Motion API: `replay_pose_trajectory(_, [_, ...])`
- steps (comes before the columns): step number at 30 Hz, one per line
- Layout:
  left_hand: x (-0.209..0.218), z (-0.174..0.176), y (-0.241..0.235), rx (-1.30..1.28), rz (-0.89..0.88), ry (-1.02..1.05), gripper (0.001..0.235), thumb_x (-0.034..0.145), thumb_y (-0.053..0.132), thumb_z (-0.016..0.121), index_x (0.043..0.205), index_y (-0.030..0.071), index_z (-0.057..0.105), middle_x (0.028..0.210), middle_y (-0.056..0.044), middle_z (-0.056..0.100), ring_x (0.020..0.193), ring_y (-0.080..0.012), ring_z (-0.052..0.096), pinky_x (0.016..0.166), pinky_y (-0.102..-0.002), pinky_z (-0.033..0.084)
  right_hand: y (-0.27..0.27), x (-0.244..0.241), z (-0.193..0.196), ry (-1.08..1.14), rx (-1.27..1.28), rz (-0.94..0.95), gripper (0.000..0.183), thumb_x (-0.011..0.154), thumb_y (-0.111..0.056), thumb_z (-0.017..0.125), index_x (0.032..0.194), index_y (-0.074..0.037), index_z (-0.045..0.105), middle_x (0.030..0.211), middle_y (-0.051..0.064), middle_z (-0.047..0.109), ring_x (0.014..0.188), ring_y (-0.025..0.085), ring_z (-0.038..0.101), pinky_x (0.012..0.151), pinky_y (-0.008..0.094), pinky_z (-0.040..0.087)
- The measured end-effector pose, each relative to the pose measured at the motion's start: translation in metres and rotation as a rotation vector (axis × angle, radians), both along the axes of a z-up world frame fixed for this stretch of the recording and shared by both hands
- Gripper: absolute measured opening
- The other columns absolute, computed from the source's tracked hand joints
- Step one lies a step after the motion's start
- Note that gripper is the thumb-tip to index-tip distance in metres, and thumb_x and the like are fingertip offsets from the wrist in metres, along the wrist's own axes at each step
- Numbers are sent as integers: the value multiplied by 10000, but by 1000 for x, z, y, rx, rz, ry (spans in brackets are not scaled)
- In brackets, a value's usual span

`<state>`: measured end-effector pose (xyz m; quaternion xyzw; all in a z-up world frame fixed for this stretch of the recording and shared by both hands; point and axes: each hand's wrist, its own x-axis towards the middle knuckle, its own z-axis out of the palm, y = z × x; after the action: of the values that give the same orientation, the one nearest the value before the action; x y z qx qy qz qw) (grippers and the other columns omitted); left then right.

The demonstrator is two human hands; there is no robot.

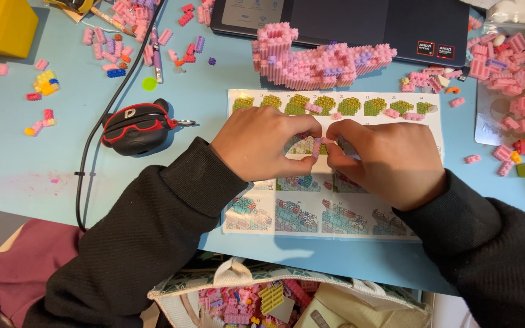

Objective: The person assembles a pink and purple plastic brick structure by hand, following a printed instruction sheet laid out on a blue table. They repeatedly reach into a canvas bag to retrieve small bricks and attach them to the growing model.

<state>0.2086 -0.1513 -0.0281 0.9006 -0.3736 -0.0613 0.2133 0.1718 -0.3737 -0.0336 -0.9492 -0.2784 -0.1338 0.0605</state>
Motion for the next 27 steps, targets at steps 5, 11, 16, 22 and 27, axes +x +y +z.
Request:
replay_pose_trajectory(5, [0,2,0,-20,24,37,284,796,393,599,1018,238,684,554,26,574,551,-237,567,456,-435,459,14,9,24,279,-366,-88,180,928,-351,458,872,-199,537,450,15,481,435,281,496,429,419,346])
replay_pose_trajectory(11, [-3,4,-1,-27,43,36,256,807,392,580,976,273,731,623,68,624,634,-271,607,477,-467,468,24,14,35,305,-563,-27,307,1024,-344,440,801,-145,509,496,23,497,444,281,501,454,420,371])
replay_pose_trajectory(16, [-3,2,-1,2,47,25,245,780,408,589,932,282,734,645,79,647,644,-262,626,482,-467,469,26,-9,15,34,-523,11,207,898,-126,569,712,-175,491,463,-43,451,388,212,472,370,365,369])
replay_pose_trajectory(22, [-4,-5,0,-56,76,-2,372,820,540,542,907,264,776,703,42,722,644,-298,651,463,-482,468,34,-35,-8,-497,-646,45,219,893,-163,670,1103,-138,728,552,-109,443,468,82,442,452,240,335])
replay_pose_trajectory(27, [-5,-5,1,-68,86,-20,279,817,452,564,865,275,774,632,13,698,615,-301,628,439,-478,449,34,-36,-3,-459,-731,62,291,910,-119,642,1195,-90,700,498,-149,367,401,25,342,425,208,266])
